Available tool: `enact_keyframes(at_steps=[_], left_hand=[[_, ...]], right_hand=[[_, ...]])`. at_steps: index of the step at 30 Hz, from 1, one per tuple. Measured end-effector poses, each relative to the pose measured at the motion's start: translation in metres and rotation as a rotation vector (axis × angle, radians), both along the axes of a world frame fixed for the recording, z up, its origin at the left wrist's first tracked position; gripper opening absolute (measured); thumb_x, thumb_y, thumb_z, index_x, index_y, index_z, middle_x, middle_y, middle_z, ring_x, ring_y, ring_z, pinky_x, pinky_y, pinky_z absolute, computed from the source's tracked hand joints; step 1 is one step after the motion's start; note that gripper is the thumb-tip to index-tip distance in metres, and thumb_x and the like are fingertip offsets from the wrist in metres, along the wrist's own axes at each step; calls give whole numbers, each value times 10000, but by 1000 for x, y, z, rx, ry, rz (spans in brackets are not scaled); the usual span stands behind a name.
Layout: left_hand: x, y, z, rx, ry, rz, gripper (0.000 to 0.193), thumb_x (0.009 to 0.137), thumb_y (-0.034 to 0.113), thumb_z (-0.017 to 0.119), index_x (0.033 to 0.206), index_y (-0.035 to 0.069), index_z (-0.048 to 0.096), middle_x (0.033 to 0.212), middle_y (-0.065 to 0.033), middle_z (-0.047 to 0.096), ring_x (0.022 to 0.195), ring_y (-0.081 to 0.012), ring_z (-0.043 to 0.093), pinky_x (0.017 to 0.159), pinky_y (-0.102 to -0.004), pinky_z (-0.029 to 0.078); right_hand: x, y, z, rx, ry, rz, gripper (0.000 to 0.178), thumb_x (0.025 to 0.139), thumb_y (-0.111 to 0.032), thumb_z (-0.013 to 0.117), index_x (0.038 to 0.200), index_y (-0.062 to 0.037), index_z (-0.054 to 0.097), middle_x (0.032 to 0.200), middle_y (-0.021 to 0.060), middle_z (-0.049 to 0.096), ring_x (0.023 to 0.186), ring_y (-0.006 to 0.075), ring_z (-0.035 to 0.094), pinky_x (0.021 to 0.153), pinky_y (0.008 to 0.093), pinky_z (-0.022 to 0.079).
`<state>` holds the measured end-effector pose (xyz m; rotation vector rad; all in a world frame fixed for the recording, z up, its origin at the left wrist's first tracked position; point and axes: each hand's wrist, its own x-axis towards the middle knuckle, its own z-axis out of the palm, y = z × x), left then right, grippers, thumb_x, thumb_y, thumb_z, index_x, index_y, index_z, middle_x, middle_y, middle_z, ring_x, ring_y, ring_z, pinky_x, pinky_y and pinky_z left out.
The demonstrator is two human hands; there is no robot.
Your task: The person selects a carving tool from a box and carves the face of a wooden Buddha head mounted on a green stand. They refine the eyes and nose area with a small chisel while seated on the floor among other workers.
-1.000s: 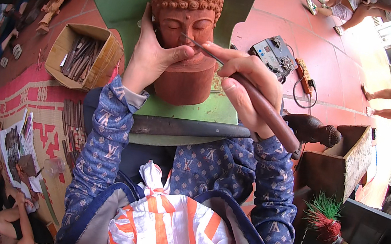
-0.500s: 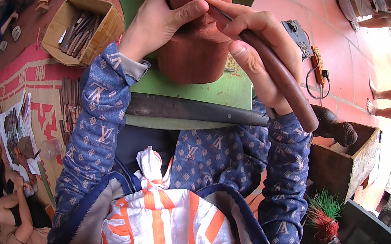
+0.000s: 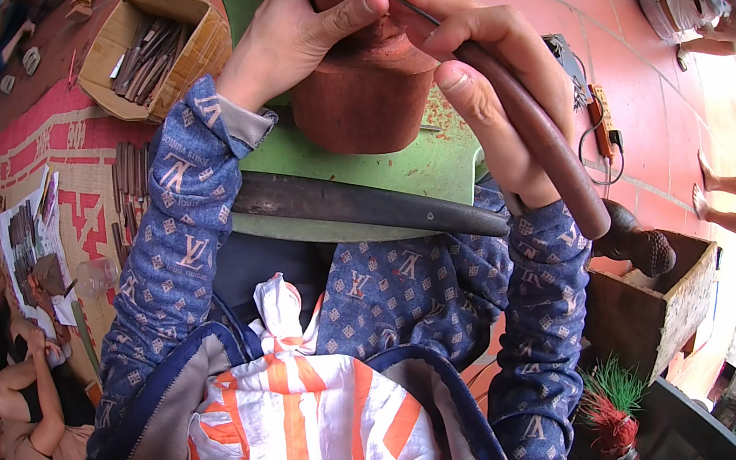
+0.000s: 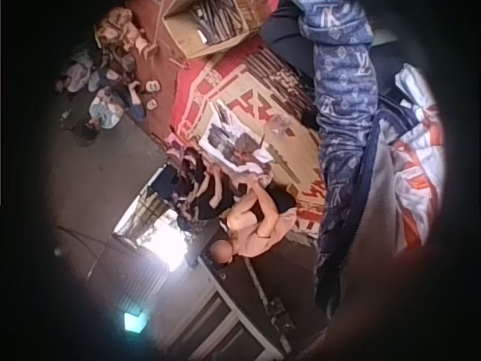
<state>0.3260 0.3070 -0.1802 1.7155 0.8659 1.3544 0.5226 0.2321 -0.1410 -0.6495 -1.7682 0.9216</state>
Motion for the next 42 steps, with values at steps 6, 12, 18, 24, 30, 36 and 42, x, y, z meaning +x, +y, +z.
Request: enact_keyframes(at_steps=[6,12,18,24,30,36,42], left_hand=[[-2,-6,11,-59,20,-9,1235,724,525,775,1437,-100,-17,1447,-256,260,1356,-318,293,1106,-358,283],[1,-9,14,-68,-6,-27,1196,749,536,749,1419,-114,0,1428,-274,274,1342,-327,314,1093,-359,305],[-2,-4,4,-58,70,-3,1150,778,566,701,1405,-121,25,1412,-293,285,1338,-345,320,1087,-363,309],[-3,-10,13,-62,96,-1,1149,778,559,705,1404,-117,18,1417,-296,274,1345,-346,309,1094,-365,298],[-4,-11,15,-76,96,-16,1146,776,542,715,1408,-109,14,1418,-287,274,1346,-335,305,1099,-359,286],[0,-15,24,-122,53,-54,1147,771,543,712,1410,-109,18,1416,-274,279,1337,-318,314,1094,-353,285],[-2,-6,7,-36,2,-57,1119,780,520,700,1407,-113,23,1416,-264,270,1341,-311,303,1096,-352,279]], right_hand=[[-3,1,-1,-28,77,7,195,946,-162,544,1012,16,496,1292,252,535,1207,274,536,1052,379,387],[-1,4,-1,-29,59,-31,164,952,-155,533,987,2,502,1253,252,563,1189,277,549,1041,379,400],[-7,7,2,-63,140,19,157,949,-149,536,980,1,501,1254,251,565,1163,273,565,1023,372,417],[-11,2,-7,-2,119,-49,204,948,-187,549,970,0,472,1264,287,529,1183,323,542,1029,415,420],[-8,-2,-10,45,-14,-111,300,950,-297,564,966,-32,425,1287,343,475,1235,407,490,1044,486,415],[-10,1,-14,85,68,-154,211,914,-196,608,961,-7,526,1208,202,611,1033,209,613,908,328,467],[-17,-1,-9,88,23,-167,244,914,-228,623,963,-10,524,1220,202,608,999,198,615,869,313,472]])
